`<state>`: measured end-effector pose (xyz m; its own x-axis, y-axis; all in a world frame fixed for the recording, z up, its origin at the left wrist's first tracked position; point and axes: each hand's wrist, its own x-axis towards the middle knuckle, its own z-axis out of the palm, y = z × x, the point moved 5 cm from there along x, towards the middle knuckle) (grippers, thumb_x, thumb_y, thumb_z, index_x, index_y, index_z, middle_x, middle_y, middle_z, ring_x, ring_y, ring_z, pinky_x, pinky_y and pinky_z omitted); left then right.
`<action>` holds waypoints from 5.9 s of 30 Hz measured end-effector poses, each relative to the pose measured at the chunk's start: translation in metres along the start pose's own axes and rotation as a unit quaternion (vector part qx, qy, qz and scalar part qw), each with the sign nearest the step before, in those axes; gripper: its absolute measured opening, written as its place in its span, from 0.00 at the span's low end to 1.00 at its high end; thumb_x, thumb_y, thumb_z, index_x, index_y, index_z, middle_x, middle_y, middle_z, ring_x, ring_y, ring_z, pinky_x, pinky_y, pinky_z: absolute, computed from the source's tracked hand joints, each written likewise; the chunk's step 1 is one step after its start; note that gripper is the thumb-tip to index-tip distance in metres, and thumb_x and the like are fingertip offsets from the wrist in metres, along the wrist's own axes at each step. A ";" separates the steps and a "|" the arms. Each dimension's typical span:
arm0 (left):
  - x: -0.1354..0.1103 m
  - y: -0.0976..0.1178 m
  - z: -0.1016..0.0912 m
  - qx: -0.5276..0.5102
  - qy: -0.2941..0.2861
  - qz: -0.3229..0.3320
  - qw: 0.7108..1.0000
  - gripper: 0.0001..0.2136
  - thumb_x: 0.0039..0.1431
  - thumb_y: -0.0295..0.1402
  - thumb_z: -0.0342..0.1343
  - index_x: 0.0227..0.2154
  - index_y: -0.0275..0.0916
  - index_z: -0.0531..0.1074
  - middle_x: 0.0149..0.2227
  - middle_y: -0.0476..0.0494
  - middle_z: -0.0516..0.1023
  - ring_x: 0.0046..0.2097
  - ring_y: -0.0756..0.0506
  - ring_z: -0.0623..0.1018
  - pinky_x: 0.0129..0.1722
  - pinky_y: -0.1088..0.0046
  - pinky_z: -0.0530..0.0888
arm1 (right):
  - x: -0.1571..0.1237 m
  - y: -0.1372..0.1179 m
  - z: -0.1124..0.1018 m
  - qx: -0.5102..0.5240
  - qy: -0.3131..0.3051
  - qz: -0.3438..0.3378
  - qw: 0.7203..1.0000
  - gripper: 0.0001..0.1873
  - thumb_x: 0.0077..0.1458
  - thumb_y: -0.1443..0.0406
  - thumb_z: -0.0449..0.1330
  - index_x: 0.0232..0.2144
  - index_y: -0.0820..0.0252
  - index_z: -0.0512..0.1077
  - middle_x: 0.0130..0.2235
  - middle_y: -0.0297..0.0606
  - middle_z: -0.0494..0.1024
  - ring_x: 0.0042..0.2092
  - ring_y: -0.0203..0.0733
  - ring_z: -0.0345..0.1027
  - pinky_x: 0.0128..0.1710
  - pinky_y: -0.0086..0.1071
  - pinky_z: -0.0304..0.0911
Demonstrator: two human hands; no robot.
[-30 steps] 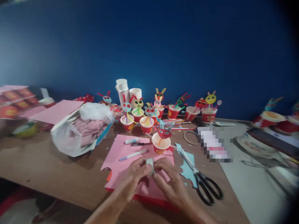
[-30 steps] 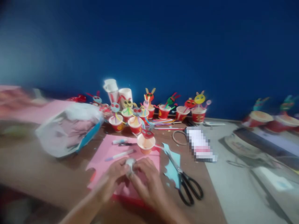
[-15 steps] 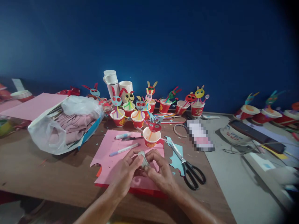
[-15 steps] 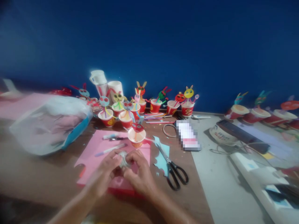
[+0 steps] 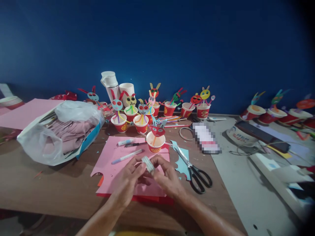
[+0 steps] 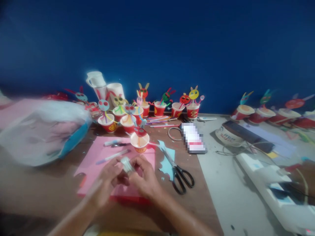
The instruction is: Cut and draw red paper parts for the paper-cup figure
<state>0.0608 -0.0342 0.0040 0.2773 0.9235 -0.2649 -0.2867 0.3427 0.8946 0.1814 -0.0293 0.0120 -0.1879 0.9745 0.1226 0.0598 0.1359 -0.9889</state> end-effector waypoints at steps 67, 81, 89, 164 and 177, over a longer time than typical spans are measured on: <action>-0.008 -0.009 0.005 -0.299 -0.068 -0.173 0.936 0.18 0.62 0.39 0.42 0.35 0.32 0.74 0.22 0.42 0.75 0.18 0.51 0.69 0.22 0.72 0.69 | -0.003 0.005 0.001 0.081 -0.050 -0.021 0.995 0.24 0.51 0.62 0.61 0.52 0.53 0.66 0.50 0.40 0.69 0.45 0.43 0.65 0.44 0.37 0.62; -0.012 -0.013 -0.023 -0.087 0.005 -0.098 0.991 0.18 0.56 0.48 0.51 0.34 0.36 0.71 0.23 0.47 0.73 0.23 0.49 0.72 0.18 0.76 0.68 | -0.002 -0.005 0.003 0.024 -0.064 -0.120 0.990 0.14 0.46 0.63 0.66 0.37 0.60 0.74 0.41 0.41 0.76 0.44 0.44 0.69 0.46 0.36 0.63; -0.014 -0.012 -0.022 -0.100 0.000 -0.081 0.992 0.13 0.56 0.40 0.55 0.37 0.34 0.72 0.25 0.45 0.75 0.25 0.50 0.73 0.24 0.75 0.70 | -0.003 -0.009 0.005 -0.014 -0.090 -0.136 0.986 0.15 0.50 0.62 0.64 0.41 0.57 0.74 0.42 0.40 0.76 0.44 0.43 0.68 0.46 0.36 0.61; -0.007 -0.009 0.007 -0.231 -0.186 -0.085 0.951 0.16 0.61 0.42 0.47 0.40 0.35 0.73 0.27 0.41 0.77 0.27 0.45 0.76 0.24 0.71 0.73 | -0.005 -0.005 0.009 0.150 -0.189 -0.051 0.969 0.14 0.55 0.57 0.58 0.41 0.58 0.73 0.52 0.43 0.66 0.43 0.42 0.68 0.43 0.38 0.66; -0.012 -0.008 -0.017 -0.010 -0.083 -0.016 0.996 0.23 0.55 0.36 0.57 0.54 0.41 0.64 0.39 0.41 0.74 0.30 0.49 0.73 0.25 0.77 0.71 | -0.004 -0.021 0.009 -0.019 -0.197 -0.158 0.967 0.06 0.52 0.67 0.61 0.35 0.59 0.73 0.46 0.42 0.69 0.51 0.44 0.62 0.52 0.37 0.58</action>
<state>0.0446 -0.0449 -0.0063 0.4345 0.8714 -0.2279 -0.2925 0.3759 0.8793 0.1723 -0.0379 0.0317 -0.5622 0.7401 0.3692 -0.0270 0.4297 -0.9026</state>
